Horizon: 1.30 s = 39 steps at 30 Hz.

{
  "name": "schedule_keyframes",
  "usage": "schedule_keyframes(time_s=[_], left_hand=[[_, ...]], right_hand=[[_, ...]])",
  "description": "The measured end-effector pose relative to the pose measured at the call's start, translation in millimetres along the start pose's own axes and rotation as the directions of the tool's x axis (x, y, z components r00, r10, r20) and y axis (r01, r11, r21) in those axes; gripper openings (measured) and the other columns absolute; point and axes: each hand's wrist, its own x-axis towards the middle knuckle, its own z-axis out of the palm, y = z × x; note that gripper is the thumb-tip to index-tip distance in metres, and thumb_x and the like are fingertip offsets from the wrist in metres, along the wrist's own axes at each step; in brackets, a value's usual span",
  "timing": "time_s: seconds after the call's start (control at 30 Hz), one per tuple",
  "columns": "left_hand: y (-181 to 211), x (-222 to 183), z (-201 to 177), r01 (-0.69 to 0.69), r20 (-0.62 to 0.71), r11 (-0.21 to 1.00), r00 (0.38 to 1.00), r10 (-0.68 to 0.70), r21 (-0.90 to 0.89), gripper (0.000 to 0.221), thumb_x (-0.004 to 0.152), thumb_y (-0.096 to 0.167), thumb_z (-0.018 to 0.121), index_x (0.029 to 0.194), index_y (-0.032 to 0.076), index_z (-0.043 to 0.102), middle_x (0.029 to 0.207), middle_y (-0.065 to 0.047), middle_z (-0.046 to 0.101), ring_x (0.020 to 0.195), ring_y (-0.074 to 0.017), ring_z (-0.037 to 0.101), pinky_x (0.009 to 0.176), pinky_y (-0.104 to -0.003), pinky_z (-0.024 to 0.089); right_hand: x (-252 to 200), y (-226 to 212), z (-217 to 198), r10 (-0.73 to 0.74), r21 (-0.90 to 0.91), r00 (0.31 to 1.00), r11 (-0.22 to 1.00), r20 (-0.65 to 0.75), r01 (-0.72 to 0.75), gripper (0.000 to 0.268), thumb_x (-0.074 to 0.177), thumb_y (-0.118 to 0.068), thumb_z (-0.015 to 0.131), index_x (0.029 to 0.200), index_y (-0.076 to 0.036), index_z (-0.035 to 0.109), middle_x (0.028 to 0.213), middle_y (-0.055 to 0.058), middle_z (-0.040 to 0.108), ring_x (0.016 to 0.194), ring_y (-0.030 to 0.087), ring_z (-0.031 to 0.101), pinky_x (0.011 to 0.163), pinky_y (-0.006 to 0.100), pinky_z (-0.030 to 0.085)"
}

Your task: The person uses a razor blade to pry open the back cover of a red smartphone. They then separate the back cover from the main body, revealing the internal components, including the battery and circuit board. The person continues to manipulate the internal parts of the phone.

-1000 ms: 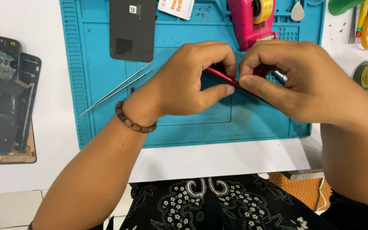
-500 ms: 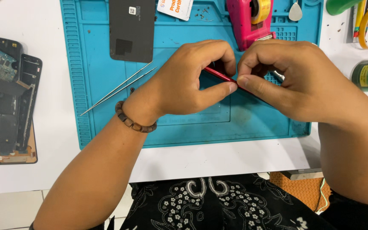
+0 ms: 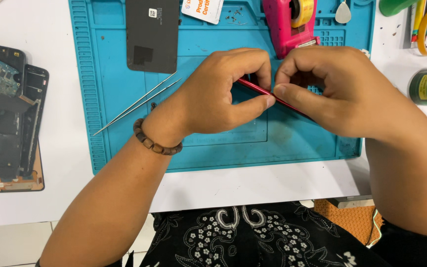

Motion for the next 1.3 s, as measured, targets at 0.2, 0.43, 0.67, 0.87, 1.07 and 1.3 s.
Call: schedule_keyframes(time_s=[0.2, 0.43, 0.67, 0.87, 1.07, 1.3], left_hand=[[0.0, -0.3, 2.2, -0.03, -0.036, 0.999, 0.999, 0.032, 0.037, 0.01, 0.081, 0.009, 0.062, 0.08, 0.009, 0.051, 0.075, -0.001, 0.053, 0.07, -0.0163, 0.048, 0.065, -0.029, 0.041], [6.5, 0.7, 3.6, -0.083, -0.074, 0.996, 0.994, 0.086, 0.032, 0.015, 0.082, 0.003, 0.06, 0.087, 0.008, 0.048, 0.083, -0.003, 0.05, 0.076, -0.0187, 0.047, 0.069, -0.03, 0.041], [9.6, 1.4, 5.1, -0.086, -0.09, 0.996, 0.992, 0.085, -0.002, 0.007, 0.085, 0.0, 0.059, 0.087, 0.007, 0.059, 0.087, -0.005, 0.053, 0.078, -0.0181, 0.053, 0.069, -0.029, 0.045], [12.7, 2.7, 4.8, -0.016, -0.049, 1.0, 0.999, 0.017, 0.023, 0.006, 0.085, 0.005, 0.06, 0.088, 0.009, 0.063, 0.086, -0.004, 0.053, 0.074, -0.0151, 0.051, 0.065, -0.026, 0.044], [15.7, 4.3, 5.3, 0.045, -0.035, 0.999, 0.998, -0.044, 0.027, 0.003, 0.085, 0.009, 0.062, 0.084, 0.011, 0.064, 0.085, -0.002, 0.054, 0.075, -0.0132, 0.052, 0.067, -0.025, 0.045], [24.9, 0.6, 10.8, 0.019, -0.237, 0.992, 0.971, 0.012, 0.128, 0.035, 0.091, 0.031, 0.061, 0.121, 0.016, 0.053, 0.128, -0.009, 0.046, 0.125, -0.0249, 0.049, 0.106, -0.041, 0.048]], right_hand=[[3.6, 9.2, 2.6, 0.068, 0.12, 0.996, 0.99, 0.05, -0.074, 0.013, 0.093, -0.011, 0.057, 0.081, -0.009, 0.061, 0.068, -0.003, 0.054, 0.062, 0.007, 0.045, 0.056, 0.022, 0.036], [-4.0, 16.2, 8.2, 0.157, 0.227, 0.987, 0.961, 0.025, -0.158, 0.006, 0.093, -0.012, 0.058, 0.089, -0.009, 0.06, 0.071, -0.003, 0.052, 0.064, 0.008, 0.043, 0.056, 0.023, 0.035], [-23.8, 7.6, 12.1, -0.115, 0.018, 0.982, 0.993, -0.149, 0.119, 0.014, 0.093, -0.015, 0.054, 0.098, -0.004, 0.06, 0.084, 0.005, 0.058, 0.072, 0.016, 0.052, 0.069, 0.027, 0.042], [-29.2, 23.3, 33.6, -0.364, -0.288, 0.901, 0.912, -0.236, 0.293, 0.02, 0.091, -0.014, 0.061, 0.104, 0.001, 0.057, 0.096, 0.014, 0.058, 0.081, 0.029, 0.057, 0.07, 0.037, 0.046], [-27.2, 27.4, 41.2, -0.463, -0.423, 0.838, 0.847, -0.288, 0.322, 0.012, 0.093, -0.009, 0.059, 0.099, 0.002, 0.057, 0.09, 0.014, 0.058, 0.072, 0.031, 0.056, 0.062, 0.04, 0.046], [-33.1, 15.7, 32.2, -0.523, -0.513, 0.755, 0.808, -0.396, 0.29, 0.015, 0.092, -0.006, 0.062, 0.104, 0.003, 0.064, 0.095, 0.017, 0.064, 0.079, 0.031, 0.061, 0.067, 0.041, 0.049]])
